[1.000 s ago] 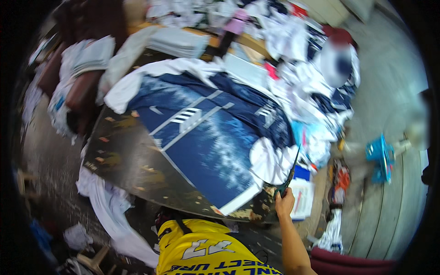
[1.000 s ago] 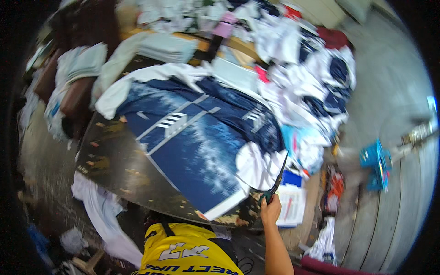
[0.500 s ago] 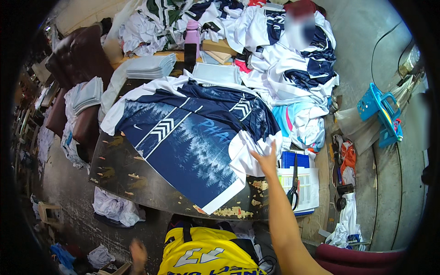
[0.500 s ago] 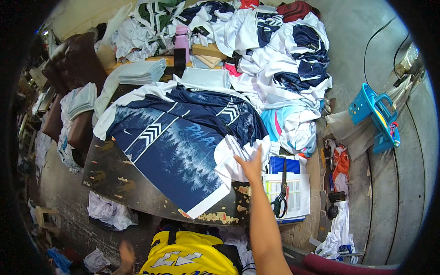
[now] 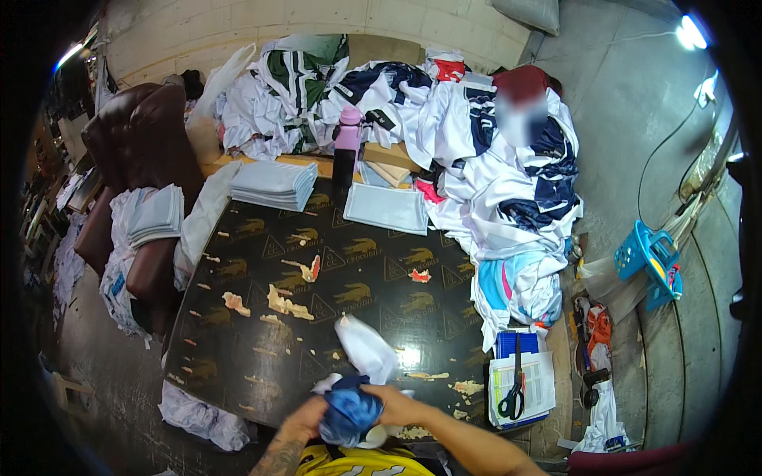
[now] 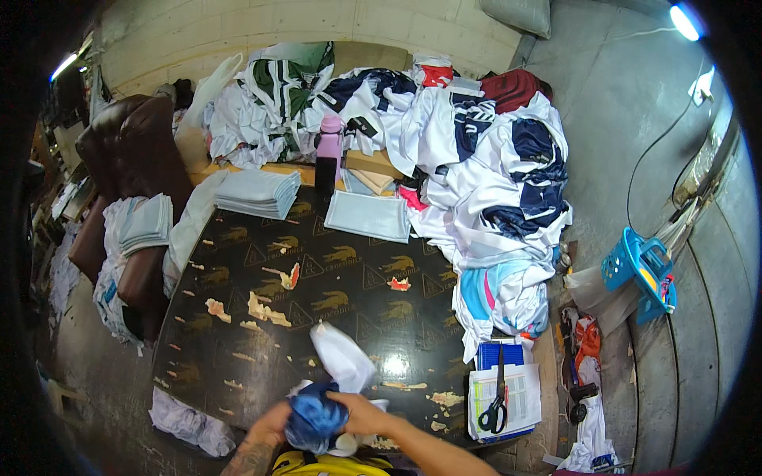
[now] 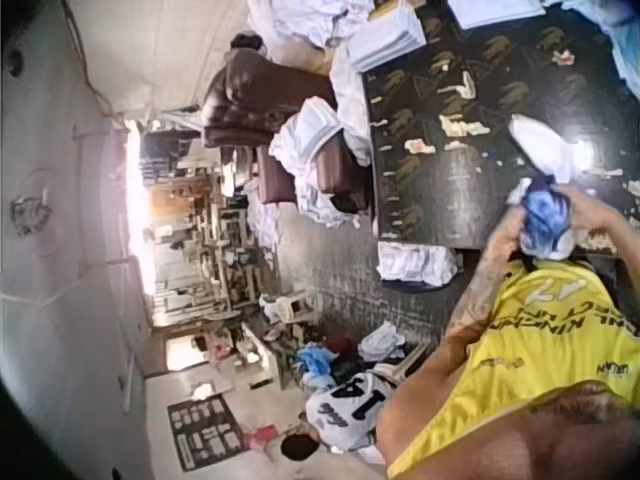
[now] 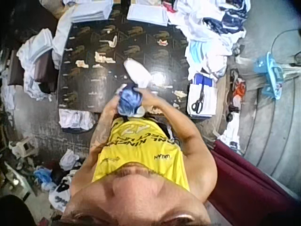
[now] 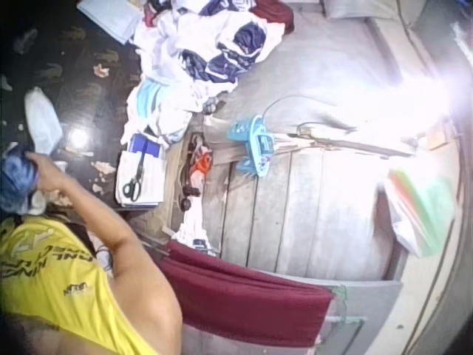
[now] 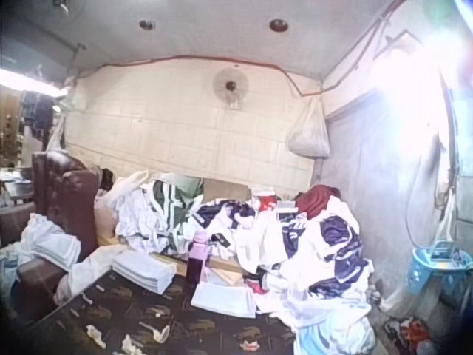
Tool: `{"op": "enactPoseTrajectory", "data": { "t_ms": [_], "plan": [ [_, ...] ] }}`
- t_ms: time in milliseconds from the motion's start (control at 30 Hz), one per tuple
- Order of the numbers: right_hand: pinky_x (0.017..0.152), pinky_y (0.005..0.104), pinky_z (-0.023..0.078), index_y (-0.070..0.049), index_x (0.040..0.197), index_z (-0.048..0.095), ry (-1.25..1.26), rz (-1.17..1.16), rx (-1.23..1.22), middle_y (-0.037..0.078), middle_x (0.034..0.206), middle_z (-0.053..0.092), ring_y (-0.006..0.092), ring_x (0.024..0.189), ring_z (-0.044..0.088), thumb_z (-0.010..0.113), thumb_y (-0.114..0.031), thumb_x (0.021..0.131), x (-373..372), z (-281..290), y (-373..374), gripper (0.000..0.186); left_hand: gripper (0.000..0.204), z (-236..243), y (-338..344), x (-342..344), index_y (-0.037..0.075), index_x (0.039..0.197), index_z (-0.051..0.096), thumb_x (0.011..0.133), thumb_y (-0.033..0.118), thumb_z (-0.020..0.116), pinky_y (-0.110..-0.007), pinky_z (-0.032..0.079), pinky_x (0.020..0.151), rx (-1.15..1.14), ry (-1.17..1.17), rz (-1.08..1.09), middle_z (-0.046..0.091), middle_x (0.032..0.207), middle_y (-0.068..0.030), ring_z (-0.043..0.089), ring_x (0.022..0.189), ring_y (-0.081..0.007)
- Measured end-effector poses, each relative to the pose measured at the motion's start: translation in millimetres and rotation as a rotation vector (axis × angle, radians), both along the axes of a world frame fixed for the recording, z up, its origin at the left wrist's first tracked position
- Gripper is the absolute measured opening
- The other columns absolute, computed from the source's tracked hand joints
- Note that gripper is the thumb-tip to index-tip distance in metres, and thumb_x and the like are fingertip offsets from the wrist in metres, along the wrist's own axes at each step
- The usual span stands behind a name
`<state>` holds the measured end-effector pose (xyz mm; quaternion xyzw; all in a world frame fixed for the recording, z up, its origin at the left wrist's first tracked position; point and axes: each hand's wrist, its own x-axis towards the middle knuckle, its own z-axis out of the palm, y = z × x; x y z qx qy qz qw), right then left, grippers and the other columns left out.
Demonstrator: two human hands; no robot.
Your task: The person uses shears to cut a large white sheet of fabric or transfer material on a cluttered work table. They repeatedly position the sheet, cut along straight lines, and fold the cut pieces. The workspace contains piles of other fabric pieces and tools.
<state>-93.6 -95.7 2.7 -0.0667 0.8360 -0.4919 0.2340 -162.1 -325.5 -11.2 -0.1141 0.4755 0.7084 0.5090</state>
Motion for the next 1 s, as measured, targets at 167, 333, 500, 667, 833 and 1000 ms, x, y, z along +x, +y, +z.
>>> {"op": "enactPoseTrajectory", "data": {
  "t_ms": [167,333,500,667,833,1000],
  "plan": [
    [0.11,0.0453,0.05,-0.005,0.142,0.065,0.725,-0.6,0.241,0.024,0.131,0.072,0.0346,0.126,0.067,0.085,-0.019,0.081,-205,173,91,0.066,0.05,2,-31,-120,0.006,0.149,0.059,0.115,0.04,0.049,-0.048,0.038,0.122,0.138,0.588,0.256,0.062,0.151,-0.0144,0.053,0.144,-0.0304],
    [0.096,0.0441,0.056,-0.003,0.146,0.056,1.329,-1.187,-0.078,0.024,0.144,0.065,0.0306,0.112,0.073,0.092,-0.037,0.082,-413,234,205,0.081,0.079,-46,-31,-151,0.007,0.163,0.045,0.098,0.042,0.075,-0.053,0.024,0.129,-0.629,1.101,-0.181,0.042,0.168,-0.021,0.031,0.16,-0.0364],
    [0.095,0.0442,0.057,0.001,0.129,0.07,0.983,-1.053,0.439,0.022,0.118,0.077,0.0377,0.11,0.074,0.088,-0.038,0.083,-342,103,290,0.062,0.144,-85,-32,-124,0.004,0.173,0.009,0.074,0.079,0.08,-0.076,-0.006,0.124,-1.141,1.247,-0.633,0.005,0.179,-0.0273,-0.009,0.166,-0.0476],
    [0.089,0.0533,0.056,0.0,0.1,0.071,0.501,-1.803,0.77,0.022,0.104,0.077,0.0428,0.1,0.074,0.085,-0.033,0.089,-222,11,428,0.038,0.14,-91,-36,-132,0.003,0.173,0.011,0.076,0.08,0.077,-0.072,0.002,0.126,-1.21,1.154,-0.821,0.006,0.179,-0.0283,-0.002,0.165,-0.0488],
    [0.084,0.0529,0.055,-0.003,0.086,0.064,0.561,-2.123,0.774,0.021,0.099,0.075,0.0423,0.094,0.073,0.084,-0.036,0.09,-188,60,552,0.039,0.155,-100,-36,-130,0.007,0.175,0.006,0.064,0.088,0.079,-0.081,0.005,0.121,-1.191,1.242,-0.759,-0.004,0.18,-0.0284,-0.007,0.164,-0.0525],
    [0.07,0.0535,0.045,0.001,0.08,0.058,1.464,-1.37,1.093,0.02,0.079,0.063,0.0423,0.072,0.059,0.064,-0.02,0.106,-190,144,509,0.034,0.16,-109,-44,-126,0.008,0.175,0.002,0.061,0.087,0.081,-0.082,0.005,0.121,-1.223,1.297,-0.759,-0.005,0.18,-0.0281,-0.009,0.164,-0.0525]
  ]
}}
